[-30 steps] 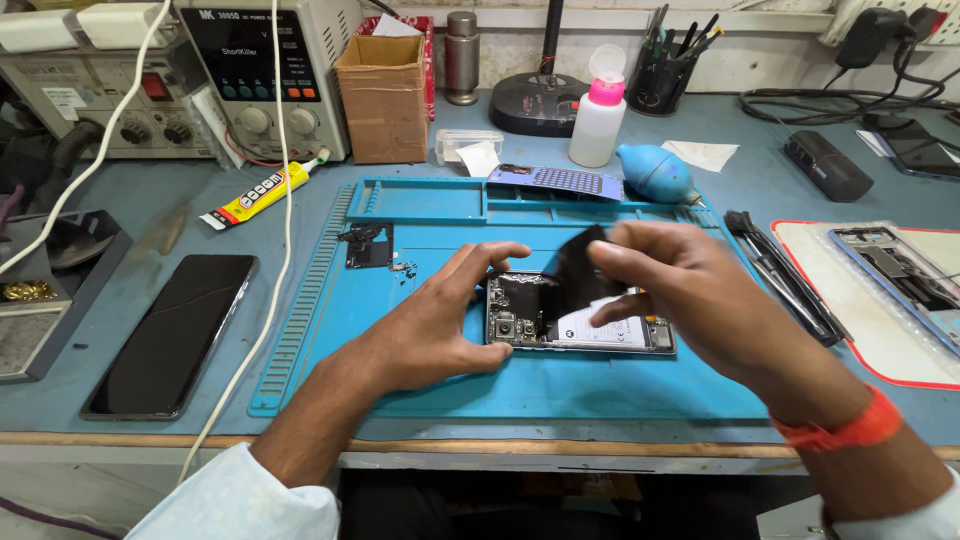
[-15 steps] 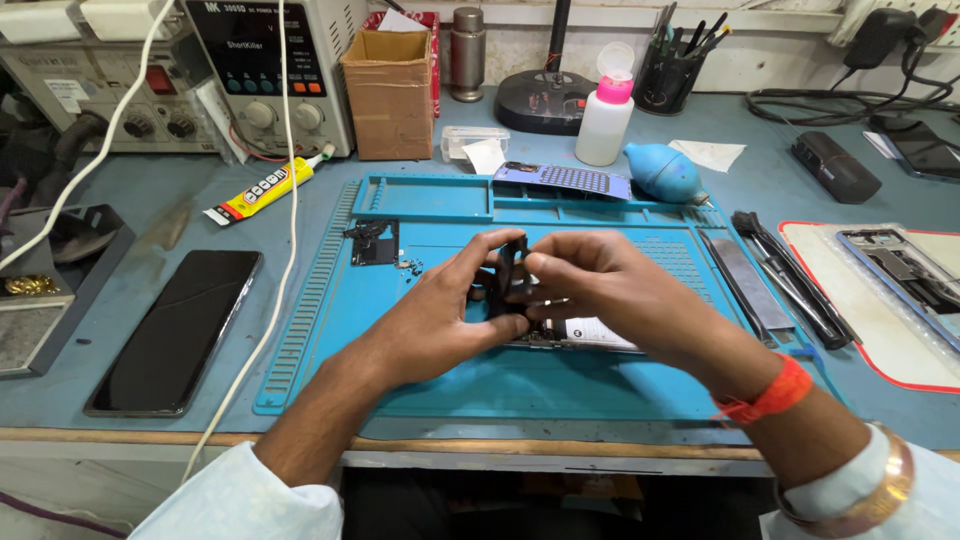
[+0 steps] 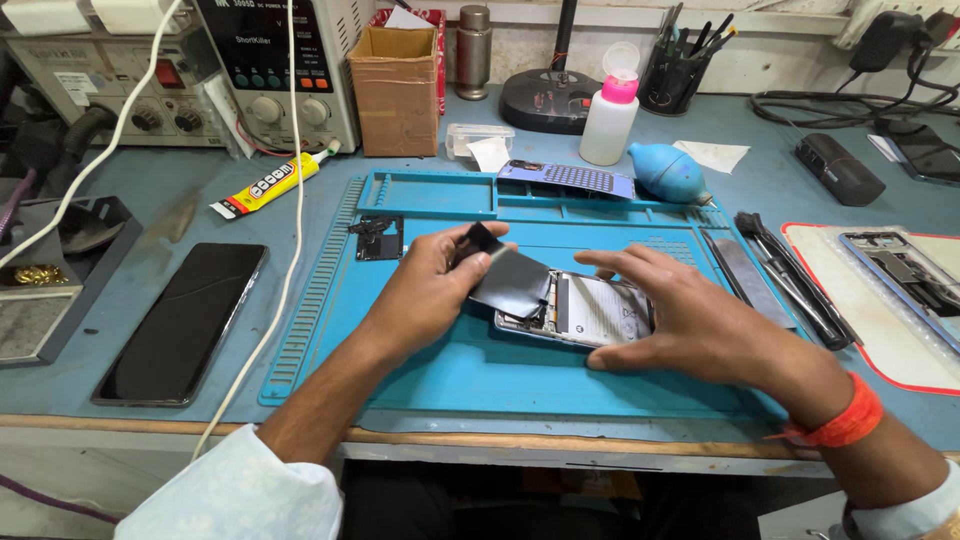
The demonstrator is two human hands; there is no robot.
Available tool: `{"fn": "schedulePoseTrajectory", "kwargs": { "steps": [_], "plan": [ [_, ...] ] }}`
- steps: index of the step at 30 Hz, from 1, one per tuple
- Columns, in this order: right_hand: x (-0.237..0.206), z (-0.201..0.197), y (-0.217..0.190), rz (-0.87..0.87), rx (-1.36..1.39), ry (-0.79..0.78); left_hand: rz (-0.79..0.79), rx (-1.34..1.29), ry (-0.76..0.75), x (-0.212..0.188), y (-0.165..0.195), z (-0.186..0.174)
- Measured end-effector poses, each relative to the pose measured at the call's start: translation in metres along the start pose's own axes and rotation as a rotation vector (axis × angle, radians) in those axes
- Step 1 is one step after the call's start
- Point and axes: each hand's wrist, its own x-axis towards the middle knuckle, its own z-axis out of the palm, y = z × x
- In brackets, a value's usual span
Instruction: The person works on a disassembled smartphone at a repair bench. They press the display onto the phone frame, power the phone on to test the screen, tap and swipe on the display, then lift the screen off and use tweezers to work on the exposed internal components.
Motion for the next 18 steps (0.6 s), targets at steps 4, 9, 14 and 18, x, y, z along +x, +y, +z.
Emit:
{"fn": "schedulePoseTrajectory", "kwargs": {
  "steps": [4,9,14,18],
  "plan": [
    [0.0,0.014,-0.009,-0.006,-0.121,0.24,-0.114,-0.41,0.181,0.015,0.004,0.007],
    [0.011,0.029,-0.022,0.121,0.044,0.458,-0.121,-0.801,0.229,0.037,0.025,0.03],
    [0.019,0.037,-0.028,0.065,0.215,0.536,0.134,-0.728,0.137,0.049,0.032,0.068],
    [0.015,0.04,-0.025,0.017,0.239,0.537,0.134,-0.832,0.083,0.05,0.031,0.067]
  ]
}}
